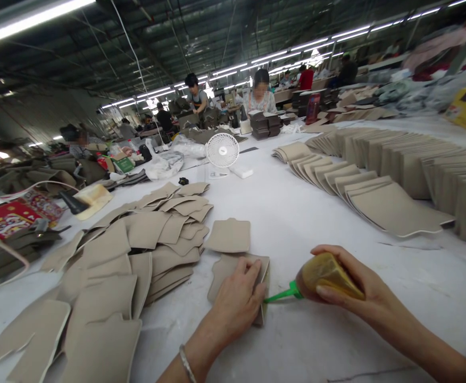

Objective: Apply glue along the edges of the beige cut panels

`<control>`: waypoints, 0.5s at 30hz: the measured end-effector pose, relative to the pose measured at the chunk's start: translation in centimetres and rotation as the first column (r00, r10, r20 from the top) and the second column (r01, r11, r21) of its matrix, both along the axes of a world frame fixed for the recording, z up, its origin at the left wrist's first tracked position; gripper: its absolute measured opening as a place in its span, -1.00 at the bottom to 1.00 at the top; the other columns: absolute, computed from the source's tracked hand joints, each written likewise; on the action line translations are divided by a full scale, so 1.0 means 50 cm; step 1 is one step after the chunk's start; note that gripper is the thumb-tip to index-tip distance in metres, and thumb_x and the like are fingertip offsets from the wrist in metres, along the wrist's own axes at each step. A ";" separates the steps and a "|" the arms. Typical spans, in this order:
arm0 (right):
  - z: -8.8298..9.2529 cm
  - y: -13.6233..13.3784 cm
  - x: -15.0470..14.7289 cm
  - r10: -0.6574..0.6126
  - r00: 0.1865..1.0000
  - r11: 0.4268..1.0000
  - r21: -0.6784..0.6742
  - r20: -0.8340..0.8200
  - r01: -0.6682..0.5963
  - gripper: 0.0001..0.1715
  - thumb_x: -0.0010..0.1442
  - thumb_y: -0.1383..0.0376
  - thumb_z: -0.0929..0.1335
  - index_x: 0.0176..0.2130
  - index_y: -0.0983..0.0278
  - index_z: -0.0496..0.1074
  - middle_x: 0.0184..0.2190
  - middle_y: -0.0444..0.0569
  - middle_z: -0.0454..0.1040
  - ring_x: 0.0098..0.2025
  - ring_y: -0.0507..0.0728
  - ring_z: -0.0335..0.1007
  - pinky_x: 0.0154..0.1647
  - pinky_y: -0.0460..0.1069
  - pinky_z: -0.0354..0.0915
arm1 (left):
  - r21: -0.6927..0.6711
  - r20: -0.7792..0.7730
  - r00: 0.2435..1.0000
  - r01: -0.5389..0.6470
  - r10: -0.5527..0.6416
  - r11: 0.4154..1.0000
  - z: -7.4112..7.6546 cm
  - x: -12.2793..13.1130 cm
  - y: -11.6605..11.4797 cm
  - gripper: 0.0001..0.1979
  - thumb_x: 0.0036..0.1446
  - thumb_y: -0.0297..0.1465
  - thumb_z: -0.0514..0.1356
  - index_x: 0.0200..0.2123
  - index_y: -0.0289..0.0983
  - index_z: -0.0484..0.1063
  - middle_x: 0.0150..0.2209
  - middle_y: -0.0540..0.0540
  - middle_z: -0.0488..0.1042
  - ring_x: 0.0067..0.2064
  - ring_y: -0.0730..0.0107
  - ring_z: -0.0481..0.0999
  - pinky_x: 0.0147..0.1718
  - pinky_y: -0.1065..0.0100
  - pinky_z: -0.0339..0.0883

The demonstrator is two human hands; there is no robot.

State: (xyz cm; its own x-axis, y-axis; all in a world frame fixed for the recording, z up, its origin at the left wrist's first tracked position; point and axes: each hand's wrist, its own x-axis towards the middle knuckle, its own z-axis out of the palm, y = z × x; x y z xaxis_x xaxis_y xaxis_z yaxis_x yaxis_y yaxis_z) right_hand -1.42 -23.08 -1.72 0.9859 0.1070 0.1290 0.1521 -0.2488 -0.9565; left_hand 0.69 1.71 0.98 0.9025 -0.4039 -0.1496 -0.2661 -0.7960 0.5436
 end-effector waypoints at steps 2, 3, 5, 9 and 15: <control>-0.001 0.000 -0.002 0.063 0.998 0.998 0.021 -0.025 -0.063 -0.46 0.14 0.03 0.44 0.04 0.10 0.26 -0.21 -0.14 0.42 -0.23 0.19 0.39 -0.21 -0.03 0.32 | 0.003 -0.006 1.000 0.001 -0.001 1.000 0.000 0.000 0.000 -0.58 0.28 -0.32 -0.09 0.18 -0.17 0.23 0.02 -0.10 0.28 -0.08 0.28 0.43 -0.06 0.33 0.24; -0.001 -0.001 -0.002 0.093 0.995 0.995 0.029 -0.036 -0.092 -0.46 0.15 0.03 0.43 0.05 0.10 0.26 -0.22 -0.14 0.42 -0.23 0.19 0.39 -0.21 -0.03 0.33 | 0.005 -0.008 1.000 0.000 0.000 1.000 0.000 0.000 0.000 -0.57 0.28 -0.32 -0.09 0.18 -0.17 0.23 0.03 -0.10 0.28 -0.08 0.27 0.43 -0.06 0.33 0.24; -0.001 -0.004 0.001 0.106 0.994 0.994 0.025 -0.036 -0.105 -0.46 0.15 0.03 0.43 0.04 0.10 0.25 -0.23 -0.14 0.42 -0.23 0.18 0.39 -0.22 -0.03 0.33 | 0.009 -0.010 1.000 -0.004 0.004 1.000 0.000 0.000 -0.001 -0.56 0.27 -0.32 -0.09 0.20 -0.18 0.22 0.04 -0.11 0.28 -0.08 0.26 0.43 -0.05 0.32 0.24; -0.001 -0.008 -0.001 -0.005 0.999 0.999 -0.036 0.034 0.006 -0.47 0.14 0.04 0.46 0.03 0.07 0.27 -0.17 -0.14 0.41 -0.20 0.17 0.39 -0.19 -0.05 0.33 | -0.003 -0.015 1.000 -0.015 0.015 1.000 0.000 -0.001 -0.001 -0.56 0.27 -0.32 -0.09 0.18 -0.19 0.24 0.03 -0.10 0.29 -0.10 0.25 0.44 -0.05 0.29 0.25; -0.012 0.002 -0.015 0.053 0.998 0.999 -0.003 0.027 -0.053 -0.46 0.14 0.03 0.44 0.05 0.08 0.28 -0.17 -0.11 0.41 -0.20 0.20 0.41 -0.22 -0.03 0.36 | -0.046 -0.031 0.999 -0.027 0.025 0.999 -0.003 -0.002 0.002 -0.57 0.26 -0.32 -0.07 0.17 -0.15 0.25 0.01 -0.08 0.29 -0.08 0.26 0.43 -0.05 0.30 0.24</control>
State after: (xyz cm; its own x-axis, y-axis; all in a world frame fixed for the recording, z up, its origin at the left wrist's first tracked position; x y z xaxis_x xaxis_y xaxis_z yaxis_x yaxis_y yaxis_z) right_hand -2.15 -23.00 -2.31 0.9749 0.1592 0.1554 0.1911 -0.2416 -0.9514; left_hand 0.58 1.80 0.84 0.9081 -0.3874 -0.1588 -0.2284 -0.7764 0.5874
